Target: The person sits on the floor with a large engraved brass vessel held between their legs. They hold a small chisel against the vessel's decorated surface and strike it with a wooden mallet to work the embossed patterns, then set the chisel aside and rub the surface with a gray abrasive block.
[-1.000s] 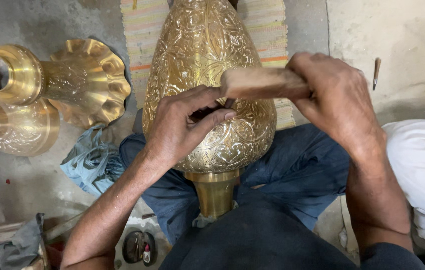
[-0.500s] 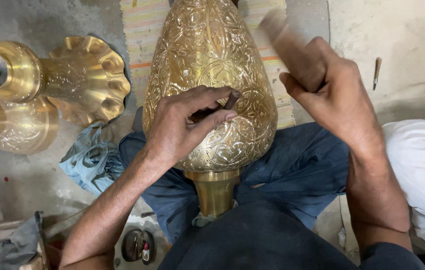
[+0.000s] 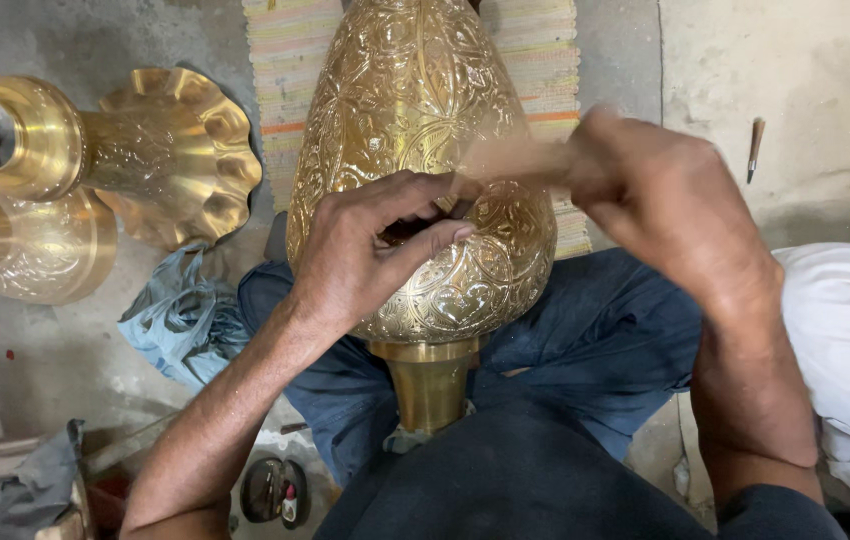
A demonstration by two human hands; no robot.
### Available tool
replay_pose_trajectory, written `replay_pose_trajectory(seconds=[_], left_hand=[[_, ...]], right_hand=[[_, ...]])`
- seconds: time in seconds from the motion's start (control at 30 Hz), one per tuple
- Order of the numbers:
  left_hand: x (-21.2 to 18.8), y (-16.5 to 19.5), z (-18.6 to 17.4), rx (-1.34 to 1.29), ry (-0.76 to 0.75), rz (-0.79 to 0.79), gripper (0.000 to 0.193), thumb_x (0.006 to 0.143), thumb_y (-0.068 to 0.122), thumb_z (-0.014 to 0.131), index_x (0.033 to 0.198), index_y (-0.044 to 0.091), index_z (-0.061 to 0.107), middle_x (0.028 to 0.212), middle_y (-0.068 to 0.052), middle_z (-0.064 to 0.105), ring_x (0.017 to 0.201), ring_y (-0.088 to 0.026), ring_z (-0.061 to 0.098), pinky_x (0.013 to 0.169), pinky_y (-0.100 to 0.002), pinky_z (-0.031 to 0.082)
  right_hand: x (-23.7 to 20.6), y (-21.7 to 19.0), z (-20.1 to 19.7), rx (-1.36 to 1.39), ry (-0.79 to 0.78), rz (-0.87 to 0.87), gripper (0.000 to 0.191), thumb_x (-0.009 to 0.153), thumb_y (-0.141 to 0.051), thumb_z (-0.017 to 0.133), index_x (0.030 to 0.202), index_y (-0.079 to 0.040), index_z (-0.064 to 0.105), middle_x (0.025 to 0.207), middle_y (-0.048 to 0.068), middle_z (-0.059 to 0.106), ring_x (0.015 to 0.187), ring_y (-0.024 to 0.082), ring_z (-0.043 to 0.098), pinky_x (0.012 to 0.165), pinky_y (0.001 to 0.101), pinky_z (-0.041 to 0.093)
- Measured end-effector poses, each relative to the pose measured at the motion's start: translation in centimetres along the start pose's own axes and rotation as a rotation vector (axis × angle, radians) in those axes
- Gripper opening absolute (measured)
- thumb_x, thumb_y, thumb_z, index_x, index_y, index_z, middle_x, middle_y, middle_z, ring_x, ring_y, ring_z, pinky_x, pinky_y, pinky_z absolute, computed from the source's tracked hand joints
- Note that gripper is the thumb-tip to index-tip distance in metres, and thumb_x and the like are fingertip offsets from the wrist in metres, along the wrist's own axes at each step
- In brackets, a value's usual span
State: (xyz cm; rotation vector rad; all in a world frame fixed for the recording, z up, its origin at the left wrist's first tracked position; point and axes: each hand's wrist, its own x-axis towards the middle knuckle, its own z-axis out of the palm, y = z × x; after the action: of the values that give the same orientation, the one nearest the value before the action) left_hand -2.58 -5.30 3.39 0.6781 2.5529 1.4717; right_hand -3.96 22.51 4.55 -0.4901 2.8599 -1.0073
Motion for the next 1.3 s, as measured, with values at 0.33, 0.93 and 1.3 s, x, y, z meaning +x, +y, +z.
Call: replay_pose_trajectory(seconds=[0.33,0.93,1.3], left_hand=[[-0.2,0.0,0.0,-0.007,-0.009,0.053,0.031,0.096,0.018,0.078,0.121,0.001,0.071,0.100,-0.010,0.076,0.086,-0.017,0.078,0.074,-0.030,0.064],[-8.6,-4.0,2.5,-0.560,0.912,-0.210,0.025,0.103,0.001,0.071,0.126,-0.007,0.063,0.099,-0.010,0.071,0.084,-0.017,0.073,0.076,-0.031,0.066],[-7.3,-4.8,4.8,-0.627,0.672,-0.153,0.029,0.098,-0.004,0.072,0.126,-0.005,0.063,0.100,-0.009,0.074,0.089,-0.015,0.075,0.077,-0.027,0.064]], right_hand=[[0.1,-1.1,-0.8,-0.023,0.018,0.074,0.028,0.087,-0.012,0.076,0.105,-0.002,0.057,0.083,0.014,0.066,0.077,0.031,0.069,0.068,0.0442,0.053],[-0.2,-1.0,7.7,-0.121,0.147,-0.082,0.103,0.070,-0.061,0.090,0.135,0.007,0.046,0.105,0.020,0.056,0.097,0.033,0.058,0.080,0.0473,0.053],[-2.2,-0.3,5.4,0.084,0.246,0.275,0.063,0.091,-0.035,0.087,0.131,-0.002,0.051,0.101,0.022,0.070,0.090,0.030,0.070,0.077,0.0432,0.055]])
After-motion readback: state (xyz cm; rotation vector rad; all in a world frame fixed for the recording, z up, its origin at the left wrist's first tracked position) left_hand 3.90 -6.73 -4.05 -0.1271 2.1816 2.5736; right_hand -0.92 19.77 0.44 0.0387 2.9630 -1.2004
